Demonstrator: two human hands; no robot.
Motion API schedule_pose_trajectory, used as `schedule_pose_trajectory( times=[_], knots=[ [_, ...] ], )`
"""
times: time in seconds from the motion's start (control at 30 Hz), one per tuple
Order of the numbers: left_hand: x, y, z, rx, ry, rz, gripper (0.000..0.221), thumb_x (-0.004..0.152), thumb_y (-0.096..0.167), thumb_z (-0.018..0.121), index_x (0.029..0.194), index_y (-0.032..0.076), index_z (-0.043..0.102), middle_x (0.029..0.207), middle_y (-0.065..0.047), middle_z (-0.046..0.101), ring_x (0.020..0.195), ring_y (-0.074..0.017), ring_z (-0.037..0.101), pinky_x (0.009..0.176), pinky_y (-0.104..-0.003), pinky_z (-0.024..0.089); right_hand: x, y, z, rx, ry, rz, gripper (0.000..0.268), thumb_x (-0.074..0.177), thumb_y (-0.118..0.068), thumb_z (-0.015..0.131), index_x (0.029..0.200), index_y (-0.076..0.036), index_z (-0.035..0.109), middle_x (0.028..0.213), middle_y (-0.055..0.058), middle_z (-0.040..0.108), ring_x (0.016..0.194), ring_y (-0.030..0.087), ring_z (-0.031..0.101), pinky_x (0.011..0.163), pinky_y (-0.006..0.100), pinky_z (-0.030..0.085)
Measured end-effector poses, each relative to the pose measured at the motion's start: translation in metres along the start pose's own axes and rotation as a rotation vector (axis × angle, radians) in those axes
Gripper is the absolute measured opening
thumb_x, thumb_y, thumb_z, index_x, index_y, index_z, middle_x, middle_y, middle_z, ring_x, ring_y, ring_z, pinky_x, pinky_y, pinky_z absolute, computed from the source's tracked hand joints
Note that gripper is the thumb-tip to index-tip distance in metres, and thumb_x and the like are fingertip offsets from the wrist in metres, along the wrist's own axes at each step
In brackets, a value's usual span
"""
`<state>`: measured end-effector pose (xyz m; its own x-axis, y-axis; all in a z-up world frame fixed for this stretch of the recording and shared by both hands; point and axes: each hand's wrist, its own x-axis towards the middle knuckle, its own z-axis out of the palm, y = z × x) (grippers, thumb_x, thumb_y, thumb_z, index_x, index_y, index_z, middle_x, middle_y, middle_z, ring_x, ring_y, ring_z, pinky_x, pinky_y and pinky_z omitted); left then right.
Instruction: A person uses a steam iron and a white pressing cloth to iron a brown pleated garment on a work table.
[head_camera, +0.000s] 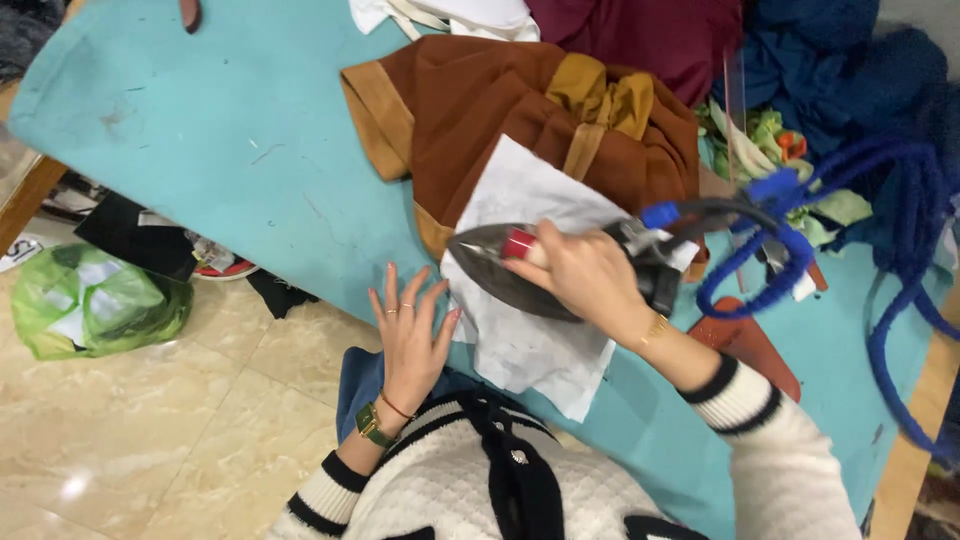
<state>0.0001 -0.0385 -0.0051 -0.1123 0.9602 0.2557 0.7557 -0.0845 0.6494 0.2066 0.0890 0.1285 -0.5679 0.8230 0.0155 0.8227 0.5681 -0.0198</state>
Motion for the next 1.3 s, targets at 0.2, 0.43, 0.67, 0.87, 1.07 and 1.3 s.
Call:
schedule_pose_trajectory(
  times=[0.2, 0.43, 0.67, 0.87, 1.07, 1.3],
  knots=[
    [0.002, 0.003, 0.004, 0.002, 0.019, 0.020, 0.037, 0.102, 0.033, 0.063, 0.134, 0.014, 0.060, 0.145, -0.010, 0.050, 0.156, -0.0441, 0.015, 0.119, -0.070, 0.004, 0.021, -0.007, 0.006, 0.059, 0.031, -0.027, 0.052, 0.097, -0.065, 0.054, 0.097, -0.013, 0.058, 0.059, 0.012, 0.070, 0.061, 0.030, 0.074, 0.070, 0.040, 0.055],
    [0.008, 0.010, 0.021, 0.096, -0.015, 0.163, 0.049, 0.100, 0.039, 0.065, 0.140, 0.011, 0.056, 0.155, -0.015, 0.045, 0.154, -0.0466, 0.018, 0.117, -0.074, 0.009, -0.023, 0.033, 0.002, 0.043, 0.025, 0.078, 0.054, 0.095, -0.065, 0.061, 0.098, -0.012, 0.060, 0.062, 0.015, 0.070, 0.065, 0.034, 0.075, 0.071, 0.043, 0.056],
    [0.039, 0.028, 0.040, 0.154, -0.080, 0.273, 0.067, 0.103, 0.055, 0.050, 0.154, 0.012, 0.046, 0.167, -0.012, 0.032, 0.157, -0.0363, 0.014, 0.117, -0.073, 0.003, -0.091, 0.100, 0.015, -0.036, 0.013, 0.236, 0.056, 0.092, -0.067, 0.063, 0.103, -0.011, 0.060, 0.062, 0.018, 0.068, 0.068, 0.037, 0.073, 0.073, 0.044, 0.057],
    [0.045, 0.025, 0.036, 0.195, -0.084, 0.273, 0.068, 0.103, 0.059, 0.046, 0.150, 0.011, 0.050, 0.164, -0.013, 0.040, 0.157, -0.0341, 0.017, 0.117, -0.075, 0.002, -0.098, 0.101, 0.011, 0.046, 0.019, 0.318, 0.055, 0.097, -0.067, 0.058, 0.100, -0.012, 0.059, 0.060, 0.016, 0.066, 0.069, 0.037, 0.073, 0.072, 0.042, 0.057],
    [0.043, 0.020, 0.015, 0.197, 0.016, 0.243, 0.059, 0.103, 0.054, 0.053, 0.144, 0.012, 0.058, 0.160, -0.014, 0.046, 0.157, -0.0375, 0.017, 0.116, -0.076, -0.005, -0.050, 0.043, 0.005, 0.044, 0.038, 0.179, 0.055, 0.093, -0.066, 0.060, 0.102, -0.012, 0.059, 0.061, 0.019, 0.069, 0.065, 0.036, 0.073, 0.071, 0.045, 0.057],
    [0.042, 0.016, 0.002, 0.105, 0.135, 0.132, 0.050, 0.105, 0.048, 0.051, 0.139, 0.013, 0.060, 0.153, -0.011, 0.050, 0.155, -0.0424, 0.014, 0.115, -0.077, -0.007, 0.018, -0.011, 0.011, 0.030, 0.090, -0.047, 0.056, 0.095, -0.070, 0.054, 0.101, -0.014, 0.059, 0.059, 0.012, 0.069, 0.059, 0.030, 0.074, 0.070, 0.041, 0.056]
  ],
)
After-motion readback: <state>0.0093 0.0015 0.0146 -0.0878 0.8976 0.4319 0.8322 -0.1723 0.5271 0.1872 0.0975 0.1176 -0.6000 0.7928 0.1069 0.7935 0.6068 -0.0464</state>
